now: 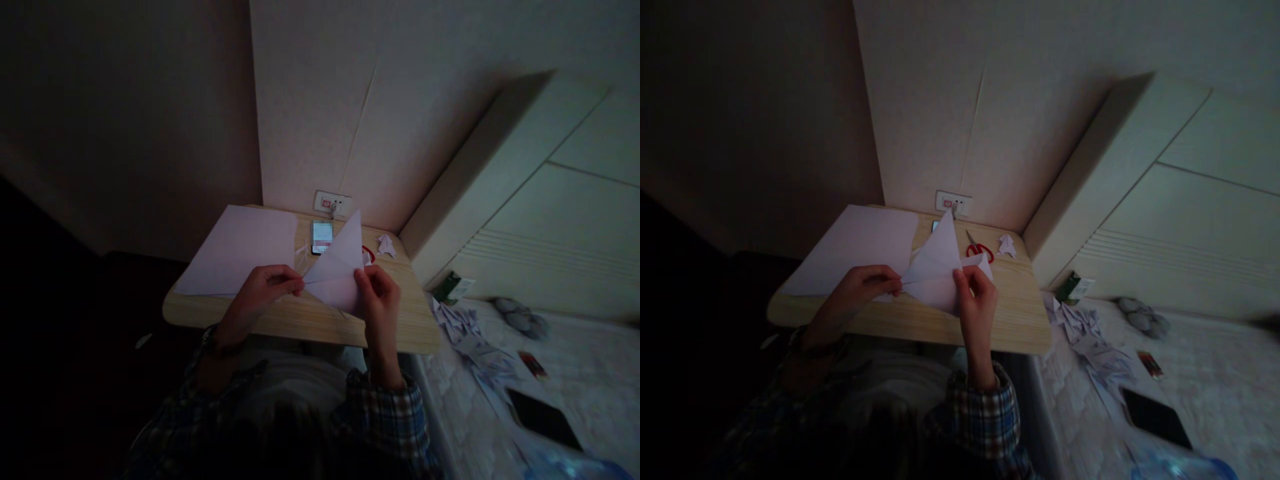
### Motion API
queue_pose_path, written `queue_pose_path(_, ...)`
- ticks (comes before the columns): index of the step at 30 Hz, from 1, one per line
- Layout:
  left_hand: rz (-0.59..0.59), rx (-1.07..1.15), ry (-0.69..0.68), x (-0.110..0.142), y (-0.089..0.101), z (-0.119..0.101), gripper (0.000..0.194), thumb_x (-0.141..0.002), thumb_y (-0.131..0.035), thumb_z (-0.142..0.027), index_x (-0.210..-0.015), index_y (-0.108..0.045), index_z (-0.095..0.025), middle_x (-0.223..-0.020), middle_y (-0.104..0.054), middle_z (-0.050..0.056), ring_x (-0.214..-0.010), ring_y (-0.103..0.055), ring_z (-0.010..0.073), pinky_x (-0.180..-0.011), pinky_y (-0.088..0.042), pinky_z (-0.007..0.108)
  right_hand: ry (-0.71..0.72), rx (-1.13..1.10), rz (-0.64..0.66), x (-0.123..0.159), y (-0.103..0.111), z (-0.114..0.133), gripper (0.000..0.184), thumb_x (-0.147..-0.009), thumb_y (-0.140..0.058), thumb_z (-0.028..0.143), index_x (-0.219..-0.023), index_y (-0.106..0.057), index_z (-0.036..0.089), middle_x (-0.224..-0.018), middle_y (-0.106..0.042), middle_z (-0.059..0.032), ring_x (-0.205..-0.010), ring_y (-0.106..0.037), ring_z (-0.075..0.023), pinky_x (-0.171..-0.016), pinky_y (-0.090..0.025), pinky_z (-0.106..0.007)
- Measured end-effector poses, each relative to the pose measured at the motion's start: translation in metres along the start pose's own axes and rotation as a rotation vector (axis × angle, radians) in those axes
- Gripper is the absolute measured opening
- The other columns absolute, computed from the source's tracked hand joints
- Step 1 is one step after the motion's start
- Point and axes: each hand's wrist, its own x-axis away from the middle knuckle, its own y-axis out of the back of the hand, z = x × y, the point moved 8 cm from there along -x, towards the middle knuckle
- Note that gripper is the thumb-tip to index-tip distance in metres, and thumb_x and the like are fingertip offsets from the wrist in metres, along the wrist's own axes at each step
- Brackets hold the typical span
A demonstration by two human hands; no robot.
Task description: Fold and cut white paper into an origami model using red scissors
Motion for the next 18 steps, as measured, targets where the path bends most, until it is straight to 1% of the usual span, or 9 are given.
queue_pose_path(3, -0.019, -0.026, -0.020, 0.001, 0.003, -0.001, 0.016, -0.063, -0.068, -0.032, -0.058, -0.064, -0.018, -0.055, -0.063, -0.002, -0.059, -0.059, 0.0135, -0.062, -0.048, 0.023, -0.003, -0.015, 0.004, 0.000, -0.001, -0.001, 0.021, -0.080, -0.061, 0.035, -0.068, -0.057, 0.018, -0.061, -0.054, 0.0026, -0.058, -0.046, -0.0124, -0.052, -0.032, -0.024)
queue_pose_path(6, -0.033, -0.017, -0.023, 0.001, 0.001, -0.002, 0.019, -0.062, -0.071, -0.035, -0.063, -0.065, -0.017, -0.063, -0.067, 0.000, -0.063, -0.061, 0.0148, -0.063, -0.049, 0.024, -0.003, -0.039, 0.019, 0.001, -0.004, -0.001, 0.019, -0.080, -0.061, 0.034, -0.069, -0.058, 0.018, -0.062, -0.054, 0.0026, -0.058, -0.047, -0.0122, -0.053, -0.032, -0.024)
queue_pose_path(9, 0.003, 0.050, 0.007, -0.001, -0.007, -0.003, 0.029, -0.059, -0.074, -0.038, -0.076, -0.068, -0.016, -0.077, -0.072, 0.004, -0.071, -0.064, 0.0180, -0.067, -0.051, 0.026, 0.001, -0.031, 0.062, 0.003, -0.010, 0.001, 0.019, -0.080, -0.061, 0.034, -0.069, -0.058, 0.018, -0.063, -0.055, 0.0024, -0.059, -0.048, -0.0124, -0.054, -0.033, -0.024)
queue_pose_path(11, 0.026, 0.083, 0.032, -0.001, -0.014, -0.002, 0.034, -0.058, -0.075, -0.039, -0.081, -0.069, -0.014, -0.080, -0.073, 0.005, -0.072, -0.064, 0.0188, -0.065, -0.050, 0.026, 0.014, 0.009, 0.107, 0.005, -0.016, 0.004, 0.020, -0.081, -0.060, 0.033, -0.068, -0.058, 0.018, -0.062, -0.055, 0.0022, -0.060, -0.049, -0.0128, -0.055, -0.034, -0.025)
queue_pose_path(13, 0.009, 0.077, 0.058, -0.001, -0.016, 0.000, 0.033, -0.060, -0.074, -0.040, -0.078, -0.069, -0.013, -0.075, -0.071, 0.003, -0.067, -0.061, 0.0172, -0.060, -0.048, 0.025, 0.028, 0.048, 0.145, 0.006, -0.021, 0.005, 0.021, -0.081, -0.059, 0.033, -0.066, -0.058, 0.018, -0.062, -0.055, 0.0019, -0.061, -0.050, -0.0132, -0.056, -0.036, -0.025)
queue_pose_path(15, -0.027, 0.031, 0.074, 0.000, -0.014, 0.003, 0.031, -0.061, -0.073, -0.041, -0.071, -0.068, -0.012, -0.065, -0.066, 0.001, -0.060, -0.057, 0.0150, -0.054, -0.043, 0.023, 0.035, 0.068, 0.162, 0.008, -0.024, 0.007, 0.022, -0.081, -0.059, 0.034, -0.066, -0.059, 0.018, -0.062, -0.056, 0.0016, -0.061, -0.051, -0.0133, -0.056, -0.037, -0.025)
queue_pose_path(18, -0.067, -0.062, 0.036, 0.001, -0.007, 0.000, 0.029, -0.063, -0.071, -0.041, -0.064, -0.066, -0.013, -0.056, -0.057, -0.002, -0.055, -0.050, 0.0124, -0.051, -0.037, 0.021, 0.043, 0.080, 0.171, 0.009, -0.025, 0.009, 0.022, -0.082, -0.058, 0.034, -0.067, -0.059, 0.018, -0.062, -0.057, 0.0013, -0.060, -0.052, -0.0134, -0.057, -0.038, -0.025)
